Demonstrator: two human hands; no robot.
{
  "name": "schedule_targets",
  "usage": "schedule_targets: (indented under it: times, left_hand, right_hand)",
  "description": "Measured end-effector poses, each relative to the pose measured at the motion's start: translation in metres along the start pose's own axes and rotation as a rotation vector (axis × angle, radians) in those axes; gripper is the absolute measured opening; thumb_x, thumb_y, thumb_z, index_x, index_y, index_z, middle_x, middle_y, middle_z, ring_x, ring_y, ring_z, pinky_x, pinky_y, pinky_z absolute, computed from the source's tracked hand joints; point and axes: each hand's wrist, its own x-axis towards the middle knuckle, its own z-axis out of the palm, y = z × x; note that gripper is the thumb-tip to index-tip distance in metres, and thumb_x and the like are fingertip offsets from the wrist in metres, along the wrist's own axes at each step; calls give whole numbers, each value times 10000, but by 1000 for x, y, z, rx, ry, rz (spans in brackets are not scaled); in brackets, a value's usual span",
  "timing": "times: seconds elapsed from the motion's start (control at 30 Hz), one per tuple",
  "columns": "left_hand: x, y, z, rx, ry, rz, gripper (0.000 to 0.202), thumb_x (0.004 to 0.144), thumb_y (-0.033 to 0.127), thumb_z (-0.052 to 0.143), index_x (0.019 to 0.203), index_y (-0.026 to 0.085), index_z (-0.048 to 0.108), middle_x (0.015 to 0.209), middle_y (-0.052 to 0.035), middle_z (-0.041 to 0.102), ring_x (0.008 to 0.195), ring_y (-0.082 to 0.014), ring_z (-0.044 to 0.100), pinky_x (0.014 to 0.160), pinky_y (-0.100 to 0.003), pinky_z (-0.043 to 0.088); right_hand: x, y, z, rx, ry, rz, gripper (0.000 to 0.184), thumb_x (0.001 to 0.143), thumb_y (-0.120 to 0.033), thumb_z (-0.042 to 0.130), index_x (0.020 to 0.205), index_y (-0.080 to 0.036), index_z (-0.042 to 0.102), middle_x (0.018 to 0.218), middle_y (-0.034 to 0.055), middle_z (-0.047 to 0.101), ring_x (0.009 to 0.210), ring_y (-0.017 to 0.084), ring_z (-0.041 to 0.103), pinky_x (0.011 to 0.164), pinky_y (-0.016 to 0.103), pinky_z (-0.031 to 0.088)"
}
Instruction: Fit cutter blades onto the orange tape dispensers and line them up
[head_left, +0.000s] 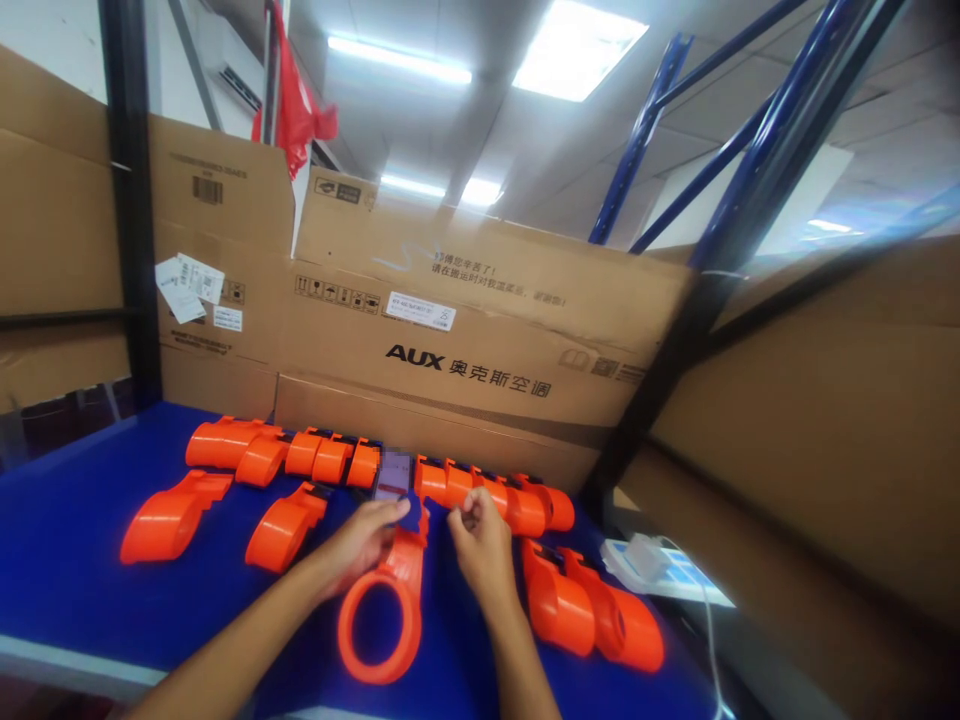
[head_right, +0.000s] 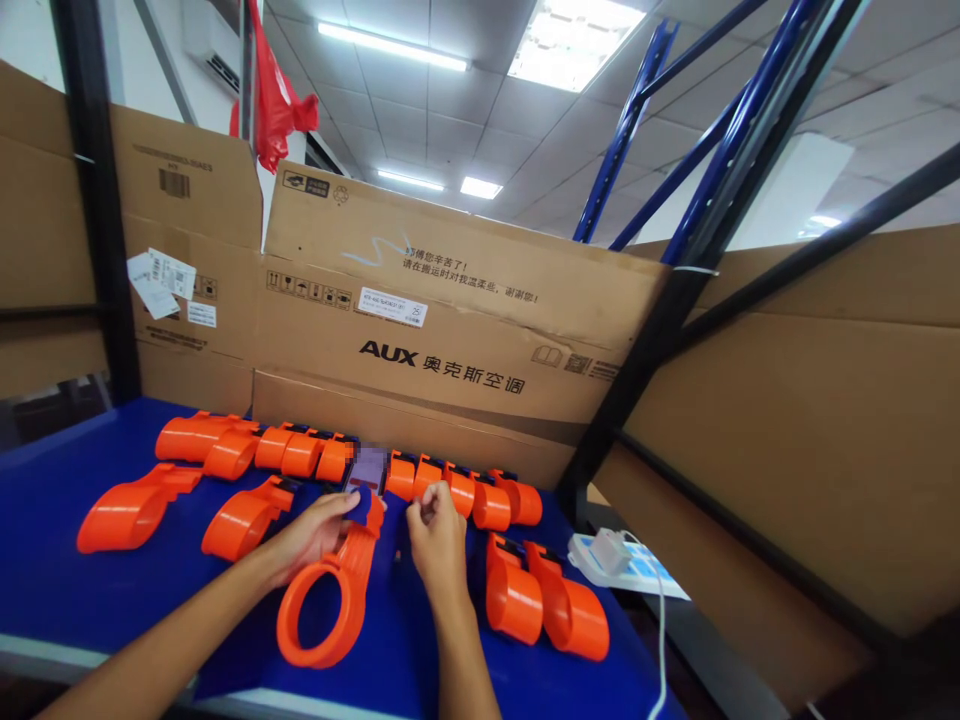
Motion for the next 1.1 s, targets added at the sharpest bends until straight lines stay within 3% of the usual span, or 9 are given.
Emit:
schedule_targets:
  times: [0.17, 0.33, 0.43, 0.5, 0.57, 0.63, 0.77, 0.93, 1.1]
  left_hand:
    - [3, -7, -6, 132, -10, -10, 299, 718, 384, 803, 862, 134, 726, 730, -73, 714, 681, -209, 681, 637, -286, 500]
    - [12, -7, -9, -9, -45, 64, 290, 784, 383, 734, 874, 107, 736, 765, -106, 742, 750, -246, 712, 770, -341, 522]
    - [14, -3, -8, -111, -100, 78, 345, 818, 381, 685, 989, 86, 736, 882, -138, 767, 951, -305, 711, 932, -394, 490]
    - [13, -1, -7, -152, -117, 68, 368, 831, 374, 667, 1047, 82, 725, 949, -144, 769, 1039, -320, 689, 1005, -411, 453]
    - [12, 0, -6, -167, -122, 49, 367, 835, 360, 668, 1069, 82, 718, 987, -147, 767, 1073, -324, 678, 1033, -420, 439]
    - [9, 0, -5, -171, -110, 35, 353, 843, 355, 670, 1075, 92, 712, 1006, -147, 764, 1069, -319, 681, 1021, -424, 455]
    - [4, 0, -3, -158, -58, 73, 320, 852, 334, 679, 1101, 133, 687, 1052, -138, 752, 1022, -293, 697, 925, -402, 521]
    - [5, -2, -8, -18, 56, 133, 309, 810, 349, 723, 1056, 169, 673, 1056, -123, 735, 877, -250, 710, 728, -332, 558]
    - [7, -3, -11, 130, 151, 289, 397, 771, 323, 747, 1140, 217, 647, 1151, -86, 683, 1030, -249, 654, 805, -330, 540]
  right_hand:
    - [1, -1, 3, 121, 75, 34, 257, 794, -331, 639, 721, -237, 411, 567, -89, 379, 498, 107, 358, 475, 219, 294]
    - [2, -8, 5, 466, -43, 243, 339, 808, -540, 667, 867, -220, 573, 575, -68, 518, 459, 112, 433, 451, 217, 347]
    - [-2, -15, 6, 601, -240, 377, 459, 790, -619, 667, 1007, -215, 689, 781, 20, 709, 722, 214, 660, 677, 319, 518]
    - [-5, -20, 7, 653, -345, 411, 521, 794, -647, 653, 1072, -211, 715, 997, 71, 753, 1059, 293, 654, 943, 427, 480]
    - [-8, -25, 9, 652, -378, 402, 552, 807, -660, 634, 1123, -215, 714, 1133, 82, 736, 1259, 307, 550, 1095, 472, 360]
    - [-10, -28, 12, 648, -400, 377, 565, 834, -668, 594, 1163, -222, 702, 1208, 80, 712, 1326, 293, 497, 1142, 476, 302]
    - [-13, -25, 19, 681, -450, 335, 579, 876, -660, 538, 1238, -227, 661, 1314, 81, 654, 1346, 275, 485, 1124, 485, 346]
    - [-10, -12, 16, 615, -234, 295, 537, 883, -620, 554, 1224, -225, 680, 1290, 88, 669, 1298, 308, 530, 1106, 522, 374]
    - [-5, -19, -1, 455, -212, 64, 499, 851, -474, 673, 1304, -270, 632, 1294, 76, 666, 1241, 324, 575, 1087, 534, 396]
